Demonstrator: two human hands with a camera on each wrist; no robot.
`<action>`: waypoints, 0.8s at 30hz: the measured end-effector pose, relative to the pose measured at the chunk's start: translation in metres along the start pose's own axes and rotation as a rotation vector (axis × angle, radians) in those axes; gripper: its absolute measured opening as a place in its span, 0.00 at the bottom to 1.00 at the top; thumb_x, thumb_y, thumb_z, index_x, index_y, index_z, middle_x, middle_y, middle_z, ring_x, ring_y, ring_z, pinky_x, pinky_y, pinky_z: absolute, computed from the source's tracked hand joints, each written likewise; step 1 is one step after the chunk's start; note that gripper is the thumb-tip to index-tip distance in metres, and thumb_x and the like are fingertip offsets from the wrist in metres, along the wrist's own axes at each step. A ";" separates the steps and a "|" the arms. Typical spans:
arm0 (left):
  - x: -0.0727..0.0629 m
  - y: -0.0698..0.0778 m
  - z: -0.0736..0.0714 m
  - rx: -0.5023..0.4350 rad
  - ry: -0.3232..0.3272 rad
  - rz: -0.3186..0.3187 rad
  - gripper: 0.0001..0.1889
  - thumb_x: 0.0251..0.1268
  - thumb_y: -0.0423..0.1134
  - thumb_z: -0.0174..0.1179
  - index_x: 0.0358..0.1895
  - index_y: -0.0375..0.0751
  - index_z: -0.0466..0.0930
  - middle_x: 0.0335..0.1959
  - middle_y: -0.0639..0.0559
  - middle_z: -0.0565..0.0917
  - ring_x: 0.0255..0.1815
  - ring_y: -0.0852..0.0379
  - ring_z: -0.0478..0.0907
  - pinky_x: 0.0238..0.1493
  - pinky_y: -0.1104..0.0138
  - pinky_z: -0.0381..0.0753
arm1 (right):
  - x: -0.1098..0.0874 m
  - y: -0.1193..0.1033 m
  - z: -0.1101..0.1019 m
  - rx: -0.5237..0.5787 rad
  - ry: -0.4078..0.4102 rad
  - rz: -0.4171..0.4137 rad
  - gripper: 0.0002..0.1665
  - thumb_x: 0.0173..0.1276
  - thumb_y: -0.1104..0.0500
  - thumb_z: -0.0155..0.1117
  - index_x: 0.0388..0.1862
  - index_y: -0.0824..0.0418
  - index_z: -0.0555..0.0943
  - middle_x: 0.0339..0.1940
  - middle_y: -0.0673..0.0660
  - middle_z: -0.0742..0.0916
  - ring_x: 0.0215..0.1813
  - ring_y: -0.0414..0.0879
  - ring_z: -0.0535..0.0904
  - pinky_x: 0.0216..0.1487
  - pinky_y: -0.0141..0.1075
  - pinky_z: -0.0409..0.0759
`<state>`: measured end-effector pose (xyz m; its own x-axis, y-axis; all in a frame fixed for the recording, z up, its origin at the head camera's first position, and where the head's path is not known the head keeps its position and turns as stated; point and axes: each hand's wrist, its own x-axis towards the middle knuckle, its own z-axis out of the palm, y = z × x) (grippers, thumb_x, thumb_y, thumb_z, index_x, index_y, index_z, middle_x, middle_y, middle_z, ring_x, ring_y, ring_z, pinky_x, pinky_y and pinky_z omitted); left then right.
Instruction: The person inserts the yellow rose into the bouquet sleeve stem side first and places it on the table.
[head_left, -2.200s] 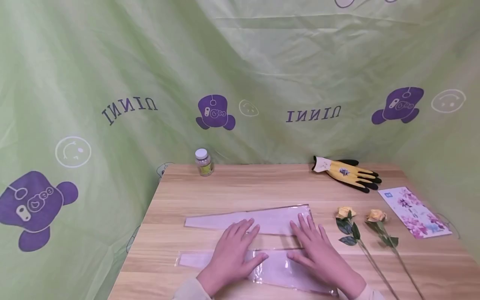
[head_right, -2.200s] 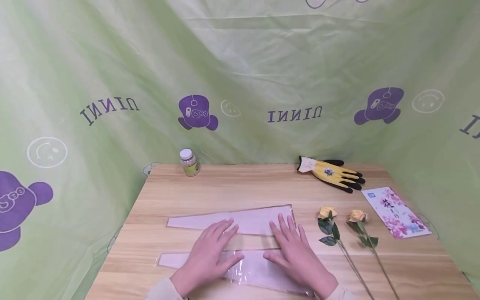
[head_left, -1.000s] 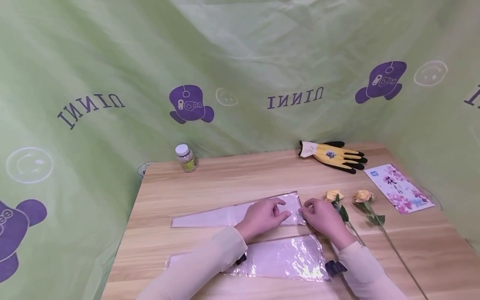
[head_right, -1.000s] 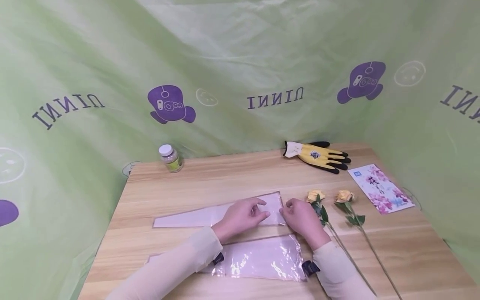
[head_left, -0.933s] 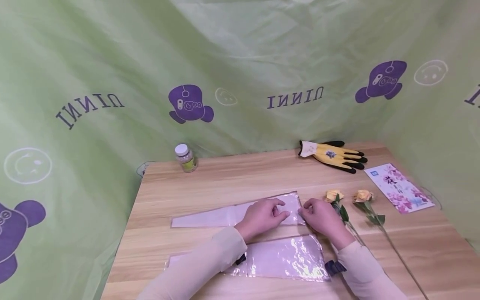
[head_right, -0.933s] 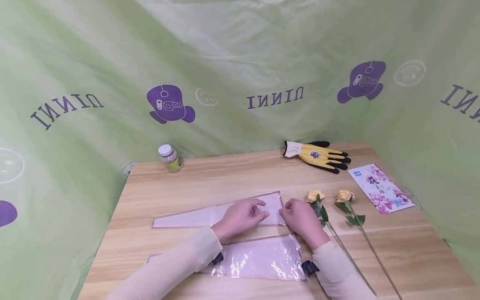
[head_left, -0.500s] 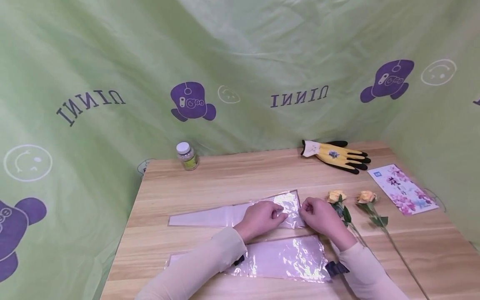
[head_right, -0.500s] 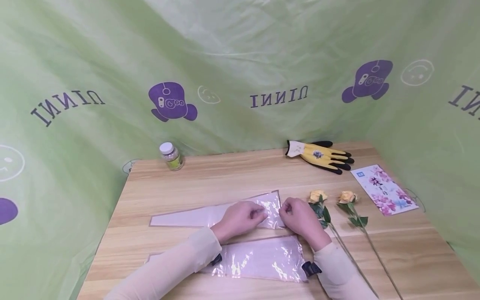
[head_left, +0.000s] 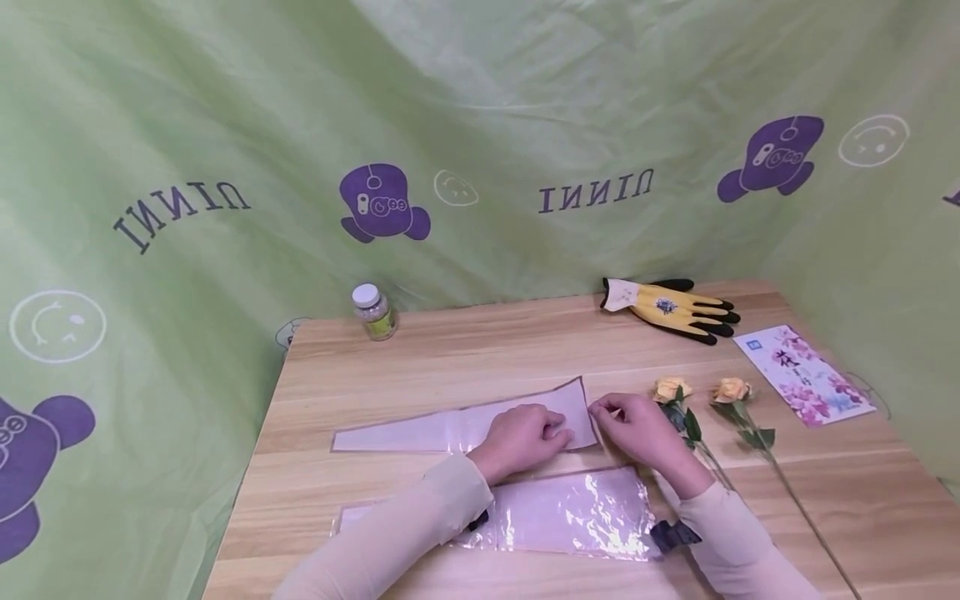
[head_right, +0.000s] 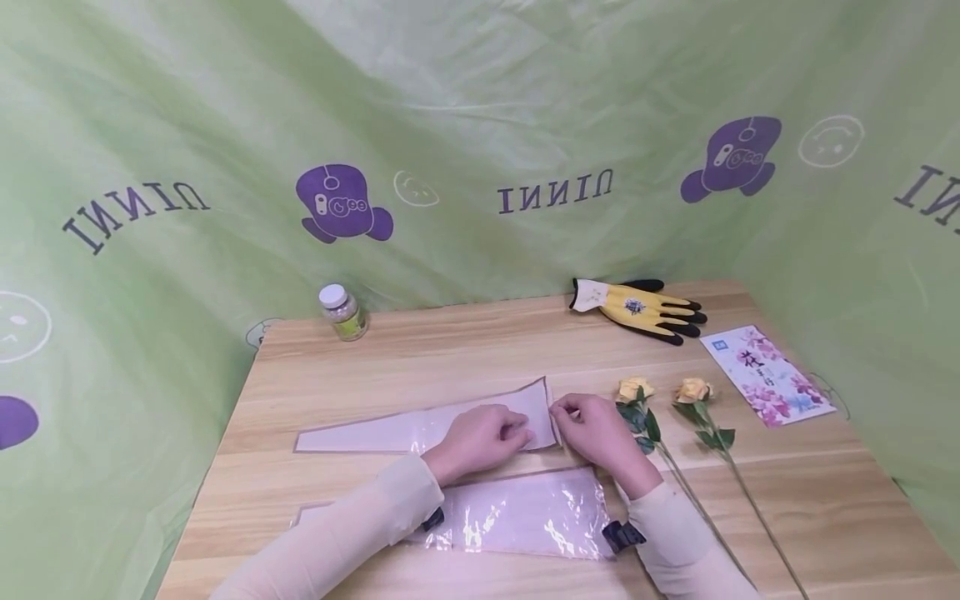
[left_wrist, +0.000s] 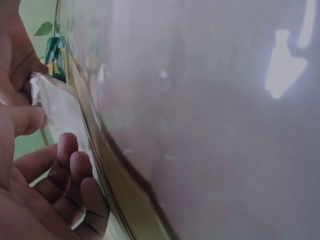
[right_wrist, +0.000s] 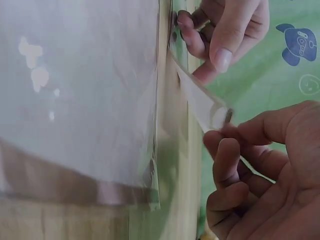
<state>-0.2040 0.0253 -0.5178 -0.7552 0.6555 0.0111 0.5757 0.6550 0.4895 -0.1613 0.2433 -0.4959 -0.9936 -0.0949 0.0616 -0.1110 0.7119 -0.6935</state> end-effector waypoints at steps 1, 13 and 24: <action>0.000 0.000 0.000 -0.009 0.002 -0.004 0.14 0.72 0.54 0.60 0.32 0.52 0.84 0.16 0.62 0.67 0.23 0.67 0.69 0.20 0.72 0.70 | 0.000 0.000 0.001 0.007 0.002 -0.008 0.09 0.73 0.60 0.64 0.44 0.62 0.88 0.33 0.51 0.88 0.31 0.42 0.79 0.32 0.38 0.83; 0.011 0.001 -0.001 -0.866 0.179 -0.298 0.08 0.72 0.40 0.64 0.43 0.38 0.85 0.31 0.48 0.86 0.27 0.59 0.81 0.29 0.68 0.86 | -0.004 -0.006 0.014 -0.033 0.073 -0.043 0.05 0.66 0.59 0.73 0.39 0.59 0.88 0.25 0.45 0.84 0.23 0.39 0.75 0.22 0.32 0.78; 0.017 0.010 0.009 -1.192 0.217 -0.463 0.09 0.63 0.34 0.70 0.42 0.34 0.83 0.27 0.43 0.87 0.22 0.59 0.82 0.25 0.70 0.87 | -0.008 -0.015 0.024 -0.041 0.085 -0.126 0.06 0.63 0.62 0.75 0.38 0.57 0.87 0.28 0.44 0.83 0.23 0.36 0.72 0.21 0.31 0.75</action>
<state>-0.2085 0.0463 -0.5209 -0.9073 0.3125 -0.2814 -0.2982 -0.0065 0.9545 -0.1509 0.2167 -0.5026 -0.9698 -0.1278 0.2079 -0.2343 0.7259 -0.6466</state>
